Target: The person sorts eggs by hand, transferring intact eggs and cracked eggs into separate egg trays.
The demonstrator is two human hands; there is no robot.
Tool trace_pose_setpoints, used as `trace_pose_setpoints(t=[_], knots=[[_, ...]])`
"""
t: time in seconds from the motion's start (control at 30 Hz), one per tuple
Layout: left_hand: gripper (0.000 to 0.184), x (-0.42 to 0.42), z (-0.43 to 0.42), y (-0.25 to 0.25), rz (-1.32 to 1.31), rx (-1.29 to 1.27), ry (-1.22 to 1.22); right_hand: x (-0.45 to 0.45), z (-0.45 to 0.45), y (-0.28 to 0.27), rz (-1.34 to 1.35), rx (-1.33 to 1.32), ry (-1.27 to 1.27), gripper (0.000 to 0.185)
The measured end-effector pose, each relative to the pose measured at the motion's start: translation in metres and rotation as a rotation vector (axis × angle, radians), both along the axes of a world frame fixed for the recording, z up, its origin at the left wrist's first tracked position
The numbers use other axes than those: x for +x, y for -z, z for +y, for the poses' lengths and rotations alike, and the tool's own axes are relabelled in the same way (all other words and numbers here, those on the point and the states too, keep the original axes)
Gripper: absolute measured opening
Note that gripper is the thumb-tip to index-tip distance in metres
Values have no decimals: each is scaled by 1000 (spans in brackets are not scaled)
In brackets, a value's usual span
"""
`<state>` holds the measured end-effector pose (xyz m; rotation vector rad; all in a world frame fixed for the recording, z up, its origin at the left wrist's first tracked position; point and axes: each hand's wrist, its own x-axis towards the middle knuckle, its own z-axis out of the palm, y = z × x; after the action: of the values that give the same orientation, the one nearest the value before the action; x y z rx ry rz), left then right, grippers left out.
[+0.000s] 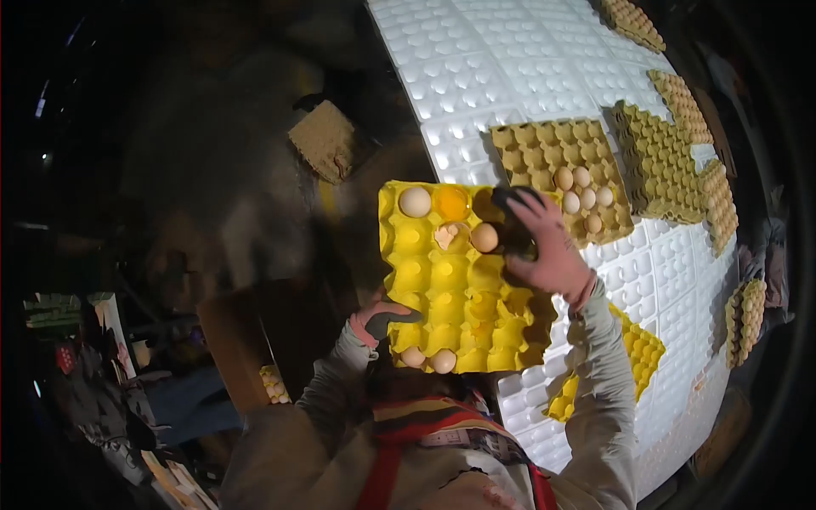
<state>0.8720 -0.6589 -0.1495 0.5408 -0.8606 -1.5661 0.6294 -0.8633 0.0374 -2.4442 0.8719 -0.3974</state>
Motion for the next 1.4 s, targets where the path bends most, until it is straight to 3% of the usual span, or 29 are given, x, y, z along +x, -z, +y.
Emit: trace_pose_setpoints(t=[0.03,0.1,0.17,0.23,0.27,0.33,0.4,0.43,0.5,0.53,0.57,0.6,0.67,0.7,0.73,0.8,0.87,0.97,1.07,1.1,1.13,1.2,1.27,1.3,1.37,1.4], knots=[[45,-1,-3,-6,37,-1,-27,10,10,-2,171,-68,-57,65],[57,-14,-8,-34,93,-41,-52,14,16,17,136,-290,-40,60],[69,-22,-17,-58,164,-29,-43,8,15,29,64,-276,-6,55],[67,-18,-25,-83,163,407,6,11,16,22,10,-252,42,53],[66,-22,-22,-68,228,484,33,8,19,19,-19,-257,50,53],[63,-26,-22,-48,363,647,72,0,26,20,-267,30,238,57],[62,-25,-19,-54,241,552,6,-7,27,9,-735,621,431,62],[62,-22,-21,-62,142,463,-37,-12,24,1,-852,662,505,64],[64,-20,-23,-60,78,397,-58,-32,12,5,-983,680,407,64],[65,-18,-26,-56,169,524,-33,-23,17,-9,-1026,746,448,64],[66,-15,-32,-80,182,597,14,-16,22,-21,-998,730,463,57],[67,-20,-38,-80,168,474,32,-27,14,-18,-798,854,474,41],[66,-23,-40,-83,255,480,61,12,21,-43,-568,615,369,24],[65,-26,-42,-86,254,513,71,27,21,-51,-335,381,290,31],[65,-34,-47,-90,249,549,81,41,18,-61,-179,-53,153,41],[63,-52,-54,-88,229,561,124,52,8,-62,76,-400,65,43],[61,-60,-58,-82,208,501,194,62,-1,-63,411,-399,14,47],[62,-67,-60,-92,185,493,228,51,-19,-50,480,-389,-98,42],[68,-69,-51,-76,231,566,226,33,-38,-46,304,-234,-121,29],[70,-70,-48,-74,247,599,223,30,-47,-51,297,-7,-100,33],[70,-68,-45,-73,244,605,210,24,-49,-58,115,322,-58,38],[70,-63,-39,-76,239,608,195,2,-58,-62,-189,662,-7,45],[65,-50,-29,-59,211,550,179,-22,-61,-49,-419,823,85,59],[61,-43,-21,-52,48,405,129,-29,-55,-44,-534,861,111,60],[51,-11,-12,-16,-500,-190,34,-47,-52,-22,-686,865,157,59],[46,8,-10,8,-871,-650,-26,-51,-53,-21,-475,621,218,53]])
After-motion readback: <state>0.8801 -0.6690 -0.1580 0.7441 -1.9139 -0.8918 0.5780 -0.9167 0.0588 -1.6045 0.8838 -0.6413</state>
